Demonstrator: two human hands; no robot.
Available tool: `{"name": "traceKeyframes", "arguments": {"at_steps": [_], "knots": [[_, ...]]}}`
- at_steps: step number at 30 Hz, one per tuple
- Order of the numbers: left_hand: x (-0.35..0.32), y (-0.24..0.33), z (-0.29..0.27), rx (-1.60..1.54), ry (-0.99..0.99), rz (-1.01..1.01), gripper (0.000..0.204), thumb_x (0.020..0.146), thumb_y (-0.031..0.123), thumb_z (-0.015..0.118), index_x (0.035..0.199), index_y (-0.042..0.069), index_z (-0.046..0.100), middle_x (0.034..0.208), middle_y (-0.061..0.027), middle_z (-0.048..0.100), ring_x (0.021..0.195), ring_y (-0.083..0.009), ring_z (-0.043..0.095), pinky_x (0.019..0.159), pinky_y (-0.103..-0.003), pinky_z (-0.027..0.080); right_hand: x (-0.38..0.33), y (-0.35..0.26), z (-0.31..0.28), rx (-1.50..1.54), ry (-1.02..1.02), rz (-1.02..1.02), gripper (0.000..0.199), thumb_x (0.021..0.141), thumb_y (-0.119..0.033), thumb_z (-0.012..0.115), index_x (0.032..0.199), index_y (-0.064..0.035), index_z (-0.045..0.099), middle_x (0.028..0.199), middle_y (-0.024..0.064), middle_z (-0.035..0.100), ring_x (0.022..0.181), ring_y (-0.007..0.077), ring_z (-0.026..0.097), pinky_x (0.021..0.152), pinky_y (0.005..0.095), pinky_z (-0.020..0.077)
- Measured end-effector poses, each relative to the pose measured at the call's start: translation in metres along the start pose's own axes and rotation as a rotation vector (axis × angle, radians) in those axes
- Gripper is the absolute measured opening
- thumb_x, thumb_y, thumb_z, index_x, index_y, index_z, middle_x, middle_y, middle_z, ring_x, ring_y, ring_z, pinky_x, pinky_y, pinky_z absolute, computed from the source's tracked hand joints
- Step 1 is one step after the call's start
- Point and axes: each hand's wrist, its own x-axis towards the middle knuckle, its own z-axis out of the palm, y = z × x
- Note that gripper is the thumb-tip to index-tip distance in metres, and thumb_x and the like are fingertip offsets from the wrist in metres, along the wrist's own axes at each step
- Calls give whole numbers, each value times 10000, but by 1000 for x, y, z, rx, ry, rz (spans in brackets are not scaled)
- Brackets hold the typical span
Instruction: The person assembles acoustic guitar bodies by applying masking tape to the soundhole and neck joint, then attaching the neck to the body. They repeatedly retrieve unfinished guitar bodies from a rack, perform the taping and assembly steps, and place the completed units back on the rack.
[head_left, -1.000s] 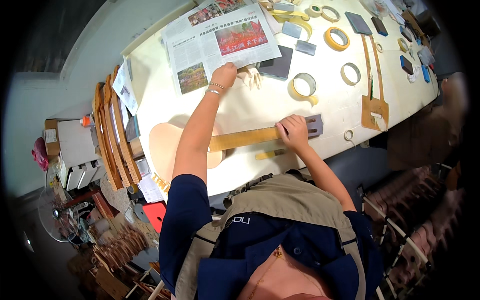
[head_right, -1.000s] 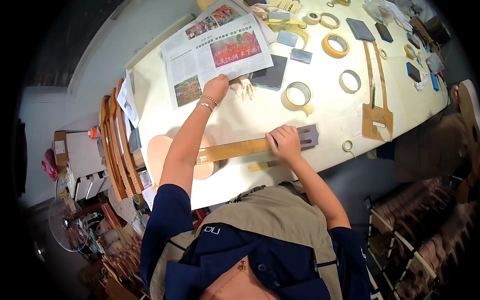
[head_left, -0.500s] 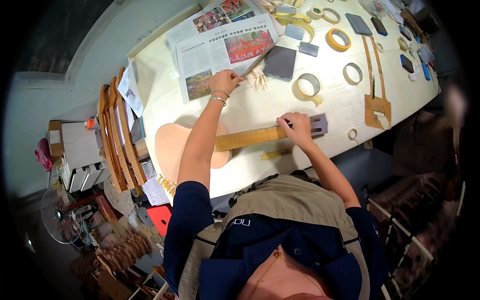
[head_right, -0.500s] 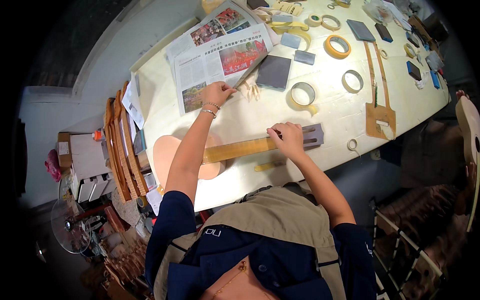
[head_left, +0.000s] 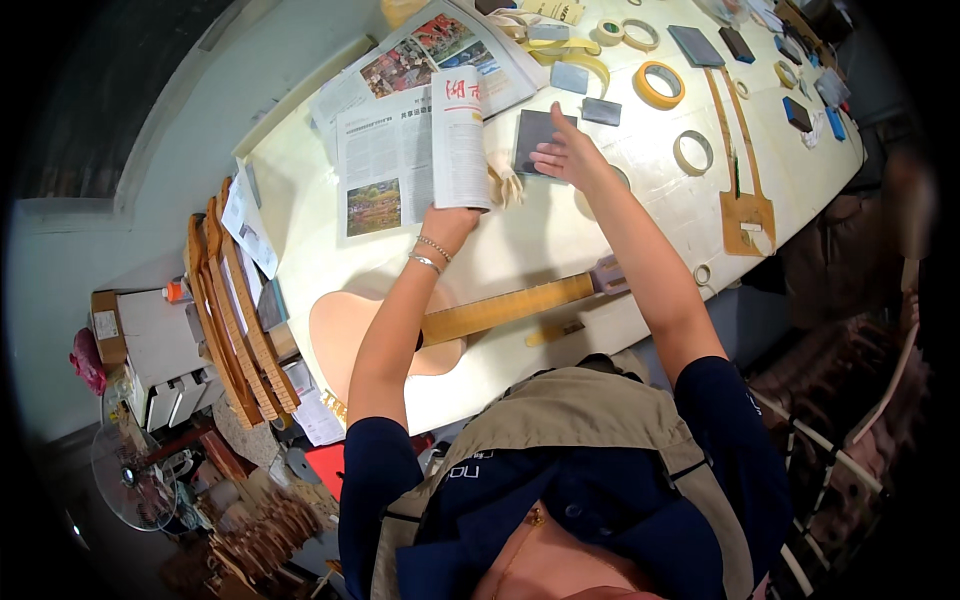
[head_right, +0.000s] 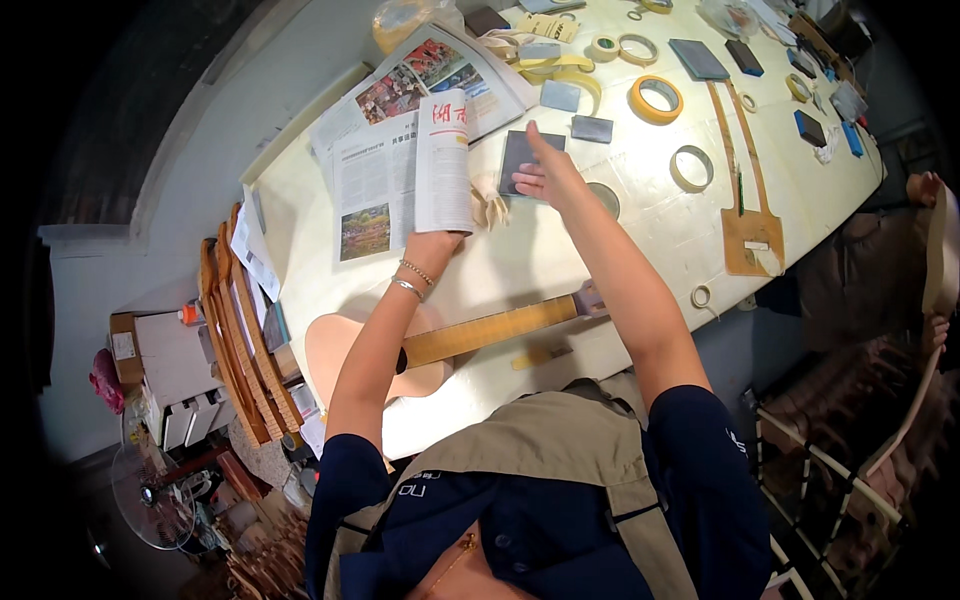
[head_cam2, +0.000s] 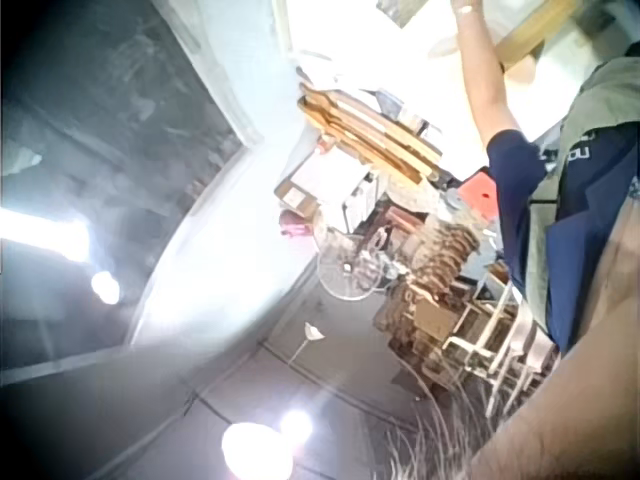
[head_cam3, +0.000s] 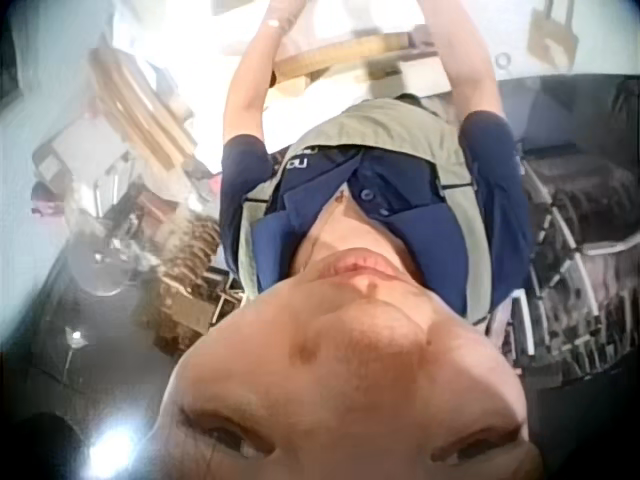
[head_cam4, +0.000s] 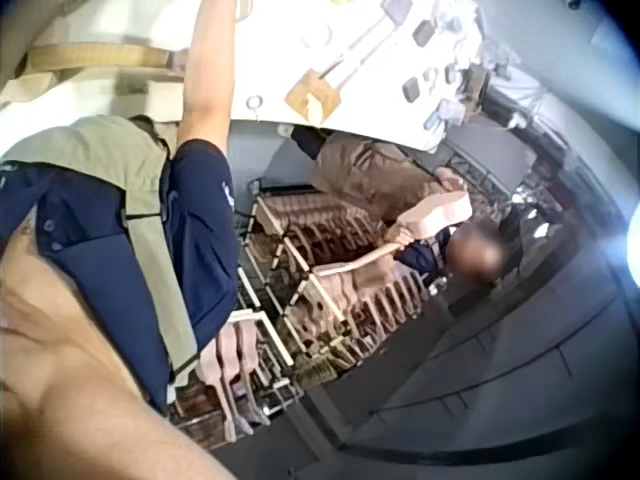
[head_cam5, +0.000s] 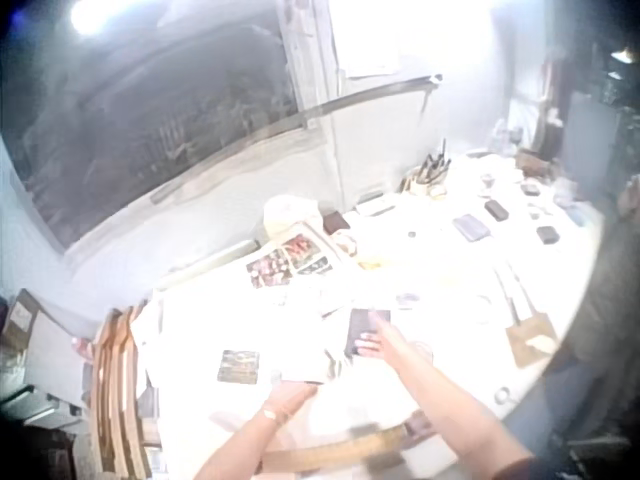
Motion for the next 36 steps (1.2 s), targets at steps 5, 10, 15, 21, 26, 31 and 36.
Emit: {"name": "traceKeyframes", "arguments": {"at_steps": [5, 10, 15, 21, 26, 31, 36], "knots": [[14, 15, -35, 305, -173, 367, 458, 626, 360, 622, 914, 14, 708, 1063, -73, 634, 1241, -255, 394, 1140, -517, 3, 16, 1, 14, -429, -13, -15, 968, 668, -648, 691, 1191, 118, 414, 1204, 282, 465, 1041, 327, 561, 817, 392, 508], [27, 21, -37, 46, -161, 332, 515, 761, 488, 543, 879, 7, 687, 918, -99, 652, 1197, -315, 434, 1125, -515, 85, -6, 7, 28, -1059, 76, -244, 717, 652, -566, 750, 950, 23, 470, 1065, 217, 549, 920, 265, 607, 725, 347, 502], [48, 17, -16, -1175, -104, -90, 325, 867, 335, 602, 915, 15, 627, 1036, -90, 638, 915, -199, 610, 845, -335, 467, -25, 56, 11, -1085, 69, -698, 475, 714, -244, 759, 986, -39, 429, 899, 148, 573, 756, 315, 629, 675, 359, 489], [52, 12, -2, -1531, -282, -323, 177, 924, 250, 559, 898, 82, 609, 761, 53, 543, 672, -37, 530, 670, -198, 495, -45, 56, 9, -763, -8, -555, 412, 773, -101, 711, 1110, -39, 483, 1041, 141, 579, 875, 225, 632, 677, 298, 531], [45, 16, 4, -1946, -255, -339, 233, 917, 243, 567, 997, 27, 605, 874, -28, 628, 778, -120, 627, 724, -284, 558, -48, 57, 3, -632, -104, -540, 440, 795, -88, 687, 1189, -48, 494, 1084, 113, 566, 850, 167, 607, 727, 263, 503], [41, 18, 13, -2123, -202, -311, 300, 911, 271, 565, 1059, 11, 576, 1002, -98, 647, 891, -187, 653, 760, -316, 565, -51, 57, 3, -410, -190, -492, 443, 771, -69, 701, 1175, -53, 520, 1059, 94, 582, 807, 140, 596, 713, 261, 503], [39, 25, 4, -2235, -145, -276, 262, 898, 234, 584, 1038, 13, 589, 979, -103, 654, 877, -194, 658, 718, -308, 578, -45, 62, -1, -296, -259, -453, 420, 798, -71, 673, 1187, -46, 515, 1048, 77, 580, 850, 127, 583, 721, 266, 499]]}}
